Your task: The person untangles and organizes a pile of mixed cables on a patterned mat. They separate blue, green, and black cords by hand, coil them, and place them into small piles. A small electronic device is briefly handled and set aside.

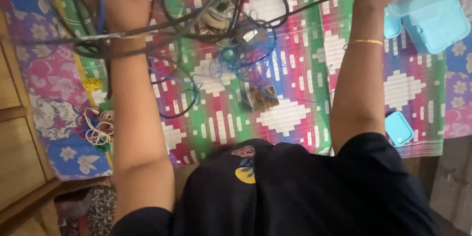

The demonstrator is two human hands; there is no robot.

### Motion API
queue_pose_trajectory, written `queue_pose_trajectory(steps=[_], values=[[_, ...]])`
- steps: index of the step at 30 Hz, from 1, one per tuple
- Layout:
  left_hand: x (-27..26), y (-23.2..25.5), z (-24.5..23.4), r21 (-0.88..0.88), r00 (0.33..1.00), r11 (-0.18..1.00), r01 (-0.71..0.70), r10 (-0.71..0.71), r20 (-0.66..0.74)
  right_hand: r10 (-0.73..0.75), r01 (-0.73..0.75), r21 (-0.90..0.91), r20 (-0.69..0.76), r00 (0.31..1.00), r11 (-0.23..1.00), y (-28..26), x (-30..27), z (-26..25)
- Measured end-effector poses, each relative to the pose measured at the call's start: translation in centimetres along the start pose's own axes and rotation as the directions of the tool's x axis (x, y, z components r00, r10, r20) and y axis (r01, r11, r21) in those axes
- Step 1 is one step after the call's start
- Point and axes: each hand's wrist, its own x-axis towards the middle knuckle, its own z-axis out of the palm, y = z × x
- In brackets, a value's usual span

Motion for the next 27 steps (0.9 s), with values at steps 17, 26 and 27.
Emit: queue_pose_trajectory(steps=[17, 26, 27], values=[[-25.6, -4.8, 11.3, 0.695, 0.743, 0.279, -0.663, 0.132, 0.656, -0.465, 0.378, 0.374, 0.174, 0.868, 0.847, -13.5, -30.6, -11.0], [-29.3, -22.2, 9.4, 0.564, 0.734, 0.82, -0.095, -0.325, 0.597, -0.574, 0.706, 0.16, 0.715, 0.399, 0.69, -16.9, -36.3, -7.2], [-26.6, -18.9, 6.9, 0.562, 0.731, 0.822, -0.095, -0.326, 0.6, -0.571, 0.705, 0.158, 0.718, 0.398, 0.691, -15.5, -35.6, -5.9]])
